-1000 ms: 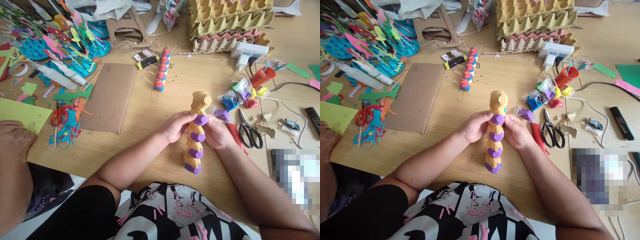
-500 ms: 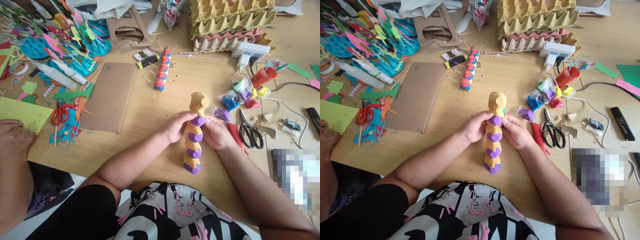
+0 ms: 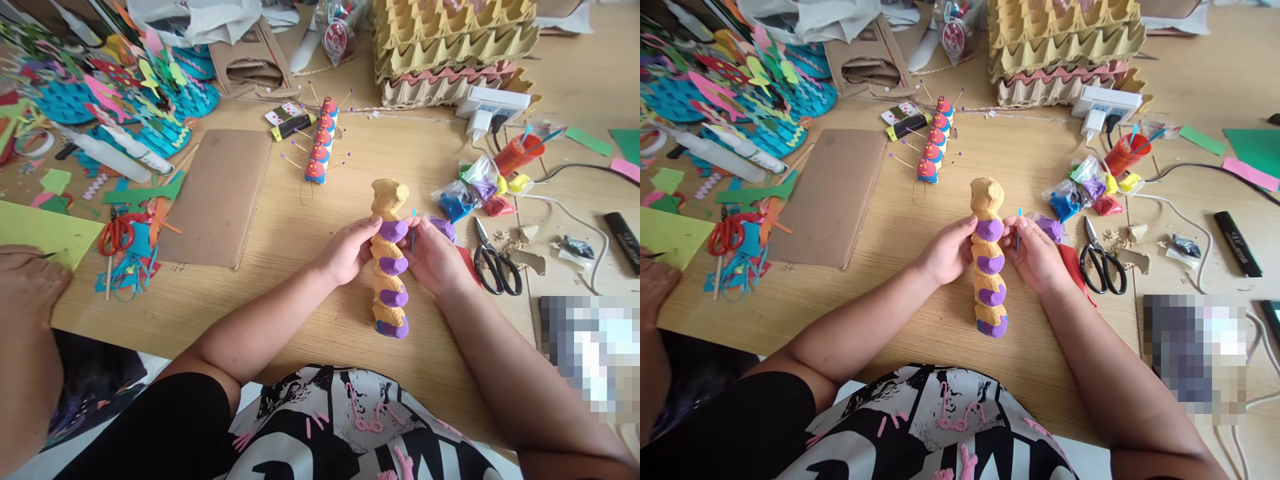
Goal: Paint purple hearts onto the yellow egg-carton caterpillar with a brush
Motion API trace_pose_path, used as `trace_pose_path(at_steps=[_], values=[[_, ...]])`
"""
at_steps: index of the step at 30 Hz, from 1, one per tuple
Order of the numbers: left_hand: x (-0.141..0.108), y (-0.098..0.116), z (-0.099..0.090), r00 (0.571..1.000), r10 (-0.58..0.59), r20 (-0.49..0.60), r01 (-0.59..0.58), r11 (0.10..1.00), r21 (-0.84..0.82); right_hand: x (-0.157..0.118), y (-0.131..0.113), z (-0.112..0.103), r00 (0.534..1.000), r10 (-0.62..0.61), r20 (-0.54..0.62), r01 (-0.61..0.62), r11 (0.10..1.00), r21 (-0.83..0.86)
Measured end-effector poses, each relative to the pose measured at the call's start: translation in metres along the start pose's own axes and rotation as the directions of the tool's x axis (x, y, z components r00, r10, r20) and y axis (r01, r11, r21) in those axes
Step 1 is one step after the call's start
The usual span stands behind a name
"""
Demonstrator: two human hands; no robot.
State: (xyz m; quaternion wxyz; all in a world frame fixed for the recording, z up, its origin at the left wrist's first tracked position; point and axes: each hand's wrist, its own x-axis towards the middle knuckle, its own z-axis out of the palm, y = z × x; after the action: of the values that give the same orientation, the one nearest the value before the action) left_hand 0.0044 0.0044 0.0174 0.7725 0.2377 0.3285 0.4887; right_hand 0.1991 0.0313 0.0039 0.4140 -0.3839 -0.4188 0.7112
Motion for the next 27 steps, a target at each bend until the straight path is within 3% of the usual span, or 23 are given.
trace_pose_path(at_steps=[2, 4, 8, 10, 12, 17, 22, 27], values=[[0.000, -0.001, -0.001, 0.999, 0.035, -0.038, -0.035, 0.999, -0.003, 0.001, -0.007, -0.002, 0.992, -0.047, -0.115, 0.050, 0.998, 0.027], [0.000, -0.001, -0.001, 0.995, 0.058, -0.078, -0.059, 0.998, -0.005, -0.001, -0.016, -0.002, 0.984, -0.088, -0.156, 0.091, 0.996, 0.015], [-0.005, 0.002, 0.003, 0.992, 0.044, -0.114, -0.044, 0.999, 0.003, -0.011, -0.033, 0.001, 0.994, -0.101, -0.043, 0.100, 0.994, -0.042], [-0.008, 0.002, 0.005, 0.992, 0.048, -0.115, -0.049, 0.999, 0.001, -0.015, -0.039, 0.004, 0.991, -0.131, -0.040, 0.127, 0.987, -0.095], [-0.010, 0.002, 0.006, 0.992, 0.066, -0.109, -0.066, 0.998, 0.000, -0.018, -0.041, 0.008, 0.968, -0.235, -0.087, 0.222, 0.965, -0.142], [-0.009, -0.003, 0.005, 0.987, 0.118, -0.110, -0.114, 0.993, 0.039, -0.029, -0.038, 0.018, 0.862, -0.478, -0.166, 0.417, 0.858, -0.301], [-0.008, -0.005, 0.003, 0.985, 0.157, -0.072, -0.154, 0.987, 0.055, -0.039, -0.038, 0.024, 0.849, -0.514, -0.124, 0.433, 0.810, -0.396], [-0.008, -0.006, 0.002, 0.987, 0.128, -0.095, -0.120, 0.989, 0.082, -0.036, -0.035, 0.022, 0.881, -0.467, -0.073, 0.412, 0.835, -0.363]])
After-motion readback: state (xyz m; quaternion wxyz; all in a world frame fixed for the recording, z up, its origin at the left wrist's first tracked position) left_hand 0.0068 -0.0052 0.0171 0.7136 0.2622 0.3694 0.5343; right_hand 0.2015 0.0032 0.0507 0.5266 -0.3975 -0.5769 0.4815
